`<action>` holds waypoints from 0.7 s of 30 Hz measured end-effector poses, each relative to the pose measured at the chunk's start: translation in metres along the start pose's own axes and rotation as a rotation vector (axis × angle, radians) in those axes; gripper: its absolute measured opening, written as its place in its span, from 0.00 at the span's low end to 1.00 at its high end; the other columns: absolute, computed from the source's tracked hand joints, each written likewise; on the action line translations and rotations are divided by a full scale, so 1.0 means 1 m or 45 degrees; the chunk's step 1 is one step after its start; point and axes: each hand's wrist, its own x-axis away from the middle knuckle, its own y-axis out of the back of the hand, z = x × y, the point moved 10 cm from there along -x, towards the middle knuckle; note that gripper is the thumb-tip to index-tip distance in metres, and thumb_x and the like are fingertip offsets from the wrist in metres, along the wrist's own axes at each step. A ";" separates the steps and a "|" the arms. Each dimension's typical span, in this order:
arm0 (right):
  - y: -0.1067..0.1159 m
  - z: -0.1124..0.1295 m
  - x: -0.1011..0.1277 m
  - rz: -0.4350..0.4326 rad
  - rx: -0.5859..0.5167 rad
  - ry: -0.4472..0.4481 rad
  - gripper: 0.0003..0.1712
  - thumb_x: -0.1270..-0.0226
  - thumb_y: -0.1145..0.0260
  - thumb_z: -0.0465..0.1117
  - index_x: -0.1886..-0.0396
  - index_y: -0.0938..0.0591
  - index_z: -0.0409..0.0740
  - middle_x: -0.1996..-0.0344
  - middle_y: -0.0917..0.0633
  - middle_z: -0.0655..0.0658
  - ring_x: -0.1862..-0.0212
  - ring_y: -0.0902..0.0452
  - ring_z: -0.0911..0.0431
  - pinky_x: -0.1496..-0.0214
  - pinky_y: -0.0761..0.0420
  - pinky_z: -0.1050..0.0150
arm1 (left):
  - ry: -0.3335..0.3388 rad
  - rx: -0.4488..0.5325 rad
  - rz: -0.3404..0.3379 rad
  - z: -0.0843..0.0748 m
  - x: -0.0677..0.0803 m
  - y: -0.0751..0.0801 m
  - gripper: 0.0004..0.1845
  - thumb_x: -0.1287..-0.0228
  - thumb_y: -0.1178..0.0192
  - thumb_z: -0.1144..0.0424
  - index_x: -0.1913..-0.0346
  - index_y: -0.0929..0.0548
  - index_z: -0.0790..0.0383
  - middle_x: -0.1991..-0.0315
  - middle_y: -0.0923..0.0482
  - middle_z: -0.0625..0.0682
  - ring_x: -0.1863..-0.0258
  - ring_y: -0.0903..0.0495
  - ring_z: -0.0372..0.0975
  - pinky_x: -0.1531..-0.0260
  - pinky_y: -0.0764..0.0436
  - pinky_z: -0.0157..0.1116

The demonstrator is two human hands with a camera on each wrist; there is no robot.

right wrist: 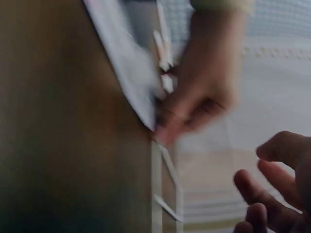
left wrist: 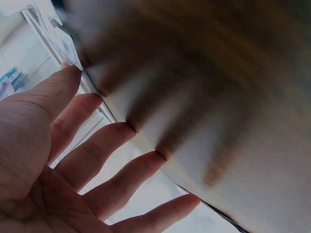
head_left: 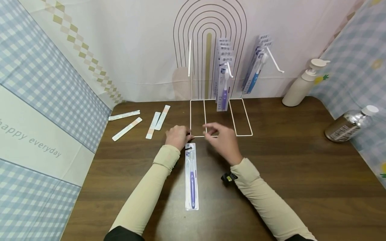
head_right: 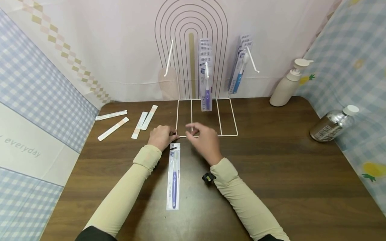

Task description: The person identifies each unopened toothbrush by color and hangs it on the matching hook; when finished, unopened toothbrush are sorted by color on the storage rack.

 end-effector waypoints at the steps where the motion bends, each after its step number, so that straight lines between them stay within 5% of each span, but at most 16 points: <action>1: -0.010 -0.002 0.006 0.060 0.012 -0.018 0.13 0.35 0.22 0.40 0.51 0.08 0.47 0.73 0.10 0.51 0.77 0.21 0.58 0.73 0.26 0.61 | -0.002 -0.006 -0.002 0.000 0.000 0.000 0.11 0.33 0.27 0.48 0.59 0.07 0.51 0.54 0.09 0.57 0.55 0.12 0.59 0.54 0.18 0.61; 9: -0.064 -0.006 0.044 0.426 -0.005 -0.140 0.18 0.36 0.21 0.46 0.48 0.09 0.48 0.75 0.14 0.58 0.74 0.22 0.66 0.66 0.22 0.61 | 0.000 -0.028 -0.002 -0.001 -0.001 0.001 0.11 0.32 0.28 0.49 0.57 0.06 0.50 0.52 0.10 0.57 0.53 0.12 0.58 0.52 0.19 0.61; 21: -0.082 -0.005 0.052 0.555 0.041 -0.171 0.20 0.39 0.19 0.50 0.48 0.08 0.52 0.73 0.20 0.55 0.72 0.28 0.61 0.68 0.26 0.61 | 0.003 -0.031 0.005 -0.001 0.000 0.001 0.10 0.32 0.28 0.49 0.58 0.07 0.50 0.53 0.09 0.57 0.54 0.12 0.58 0.54 0.19 0.60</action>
